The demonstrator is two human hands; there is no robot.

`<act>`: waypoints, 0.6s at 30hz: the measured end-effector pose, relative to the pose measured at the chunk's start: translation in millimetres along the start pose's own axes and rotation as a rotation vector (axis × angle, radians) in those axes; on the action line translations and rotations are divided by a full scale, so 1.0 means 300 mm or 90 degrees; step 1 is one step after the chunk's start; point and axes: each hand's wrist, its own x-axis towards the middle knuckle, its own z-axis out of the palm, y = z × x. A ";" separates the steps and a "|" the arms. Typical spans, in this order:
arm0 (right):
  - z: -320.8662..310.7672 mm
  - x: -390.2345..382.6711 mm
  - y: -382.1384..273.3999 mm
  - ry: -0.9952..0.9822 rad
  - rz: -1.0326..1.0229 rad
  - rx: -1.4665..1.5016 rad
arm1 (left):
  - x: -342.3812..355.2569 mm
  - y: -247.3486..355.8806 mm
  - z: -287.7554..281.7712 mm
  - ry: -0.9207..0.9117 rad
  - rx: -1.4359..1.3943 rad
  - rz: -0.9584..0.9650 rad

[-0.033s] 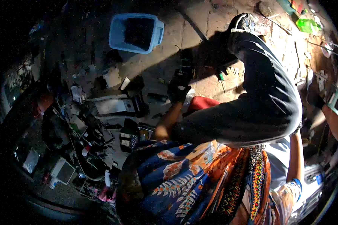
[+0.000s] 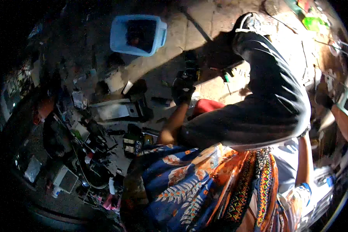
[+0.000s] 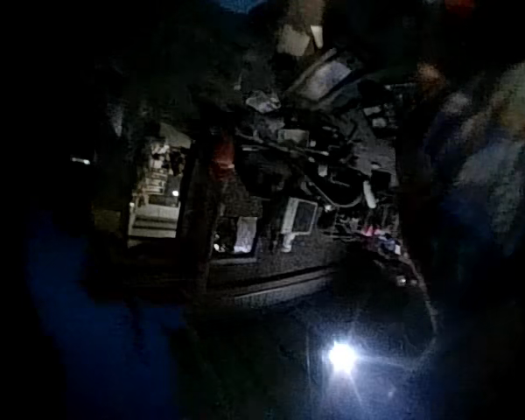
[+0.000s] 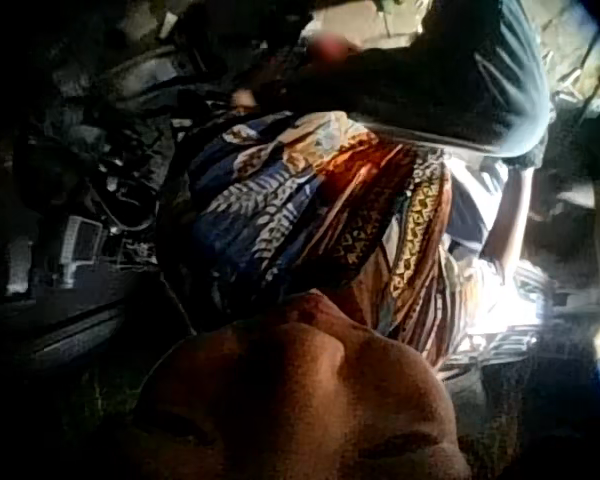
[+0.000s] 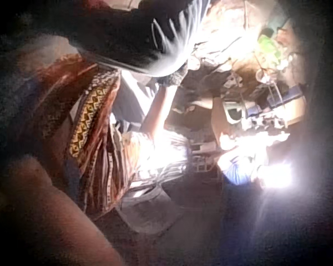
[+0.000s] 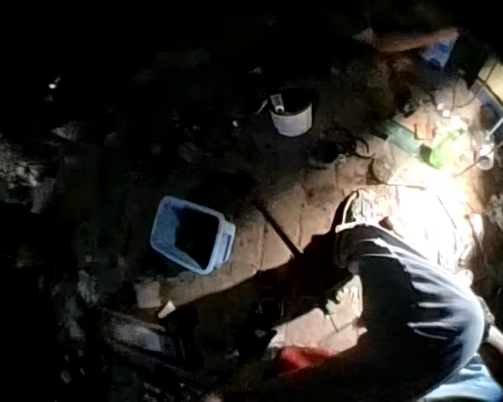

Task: The person sits on the floor and uses pliers to strip the insulation from a blue wire. They then insert the wire into a white plastic electrical connector and use a hammer to tap the connector, likely to secure the connection.

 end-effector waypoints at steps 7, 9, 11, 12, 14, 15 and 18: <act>-0.033 -0.078 -0.039 -0.047 0.009 -0.018 | 0.044 -0.012 -0.029 0.015 0.041 0.033; -0.087 -0.124 -0.078 -0.025 -0.013 -0.082 | 0.093 -0.021 0.026 0.026 0.011 0.053; -0.135 -0.068 -0.027 -0.035 -0.024 -0.081 | 0.159 0.002 -0.039 0.067 0.042 0.080; -0.150 -0.059 -0.047 -0.036 -0.058 -0.097 | 0.200 0.017 -0.051 0.088 0.042 0.098; -0.185 -0.054 -0.099 -0.089 -0.114 -0.075 | 0.294 0.062 -0.067 0.125 0.042 0.141; -0.203 -0.043 -0.092 -0.073 -0.133 -0.019 | 0.355 0.099 -0.076 0.144 0.034 0.175; -0.260 0.048 -0.018 -0.090 -0.197 0.035 | 0.531 0.223 -0.095 0.199 0.005 0.286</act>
